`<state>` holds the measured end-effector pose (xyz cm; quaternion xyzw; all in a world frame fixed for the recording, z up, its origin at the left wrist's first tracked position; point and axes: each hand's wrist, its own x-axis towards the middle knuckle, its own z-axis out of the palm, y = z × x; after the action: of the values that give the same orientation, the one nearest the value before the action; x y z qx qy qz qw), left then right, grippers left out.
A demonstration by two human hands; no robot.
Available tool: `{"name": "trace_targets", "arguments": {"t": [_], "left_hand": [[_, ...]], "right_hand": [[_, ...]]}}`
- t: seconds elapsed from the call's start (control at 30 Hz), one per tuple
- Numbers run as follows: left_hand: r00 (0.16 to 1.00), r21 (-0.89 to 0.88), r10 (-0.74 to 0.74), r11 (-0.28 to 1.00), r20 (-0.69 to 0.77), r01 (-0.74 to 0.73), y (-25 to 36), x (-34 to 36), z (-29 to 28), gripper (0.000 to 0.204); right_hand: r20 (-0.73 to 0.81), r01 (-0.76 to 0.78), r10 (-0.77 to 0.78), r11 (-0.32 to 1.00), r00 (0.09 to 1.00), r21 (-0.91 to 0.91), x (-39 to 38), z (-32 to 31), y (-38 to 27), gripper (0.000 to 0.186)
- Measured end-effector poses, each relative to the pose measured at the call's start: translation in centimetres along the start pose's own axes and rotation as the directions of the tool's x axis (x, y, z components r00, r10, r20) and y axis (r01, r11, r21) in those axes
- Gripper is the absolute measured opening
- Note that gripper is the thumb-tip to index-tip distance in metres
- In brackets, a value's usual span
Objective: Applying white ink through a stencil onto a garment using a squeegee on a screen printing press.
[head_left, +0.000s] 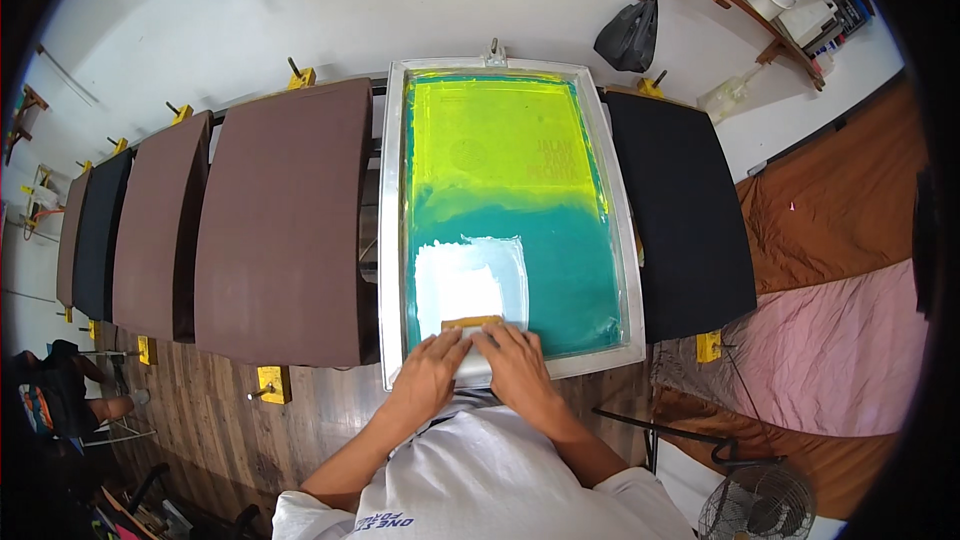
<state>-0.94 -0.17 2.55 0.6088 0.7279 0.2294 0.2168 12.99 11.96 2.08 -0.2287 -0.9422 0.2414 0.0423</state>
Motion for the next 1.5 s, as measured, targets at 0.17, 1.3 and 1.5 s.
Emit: {"name": "trace_targets", "arguments": {"t": [0.17,1.3,1.5], "left_hand": [[0.999,-0.128,-0.035,0.991,0.022,0.038,0.6,0.8,-1.7,0.064],[0.996,-0.202,-0.025,0.979,-0.090,0.006,-4.9,7.8,-2.1,0.050],[0.999,-0.081,-0.002,0.997,-0.054,-0.003,-0.1,0.1,-0.1,0.065]], "right_hand": [[0.065,-0.043,0.042,0.999,0.997,0.017,0.7,-1.9,-0.6,0.034],[0.095,-0.013,0.021,0.997,0.995,-0.079,9.3,-2.7,2.8,0.034],[-0.001,-0.016,0.016,1.000,1.000,0.008,-0.2,-0.4,-0.3,0.041]]}}
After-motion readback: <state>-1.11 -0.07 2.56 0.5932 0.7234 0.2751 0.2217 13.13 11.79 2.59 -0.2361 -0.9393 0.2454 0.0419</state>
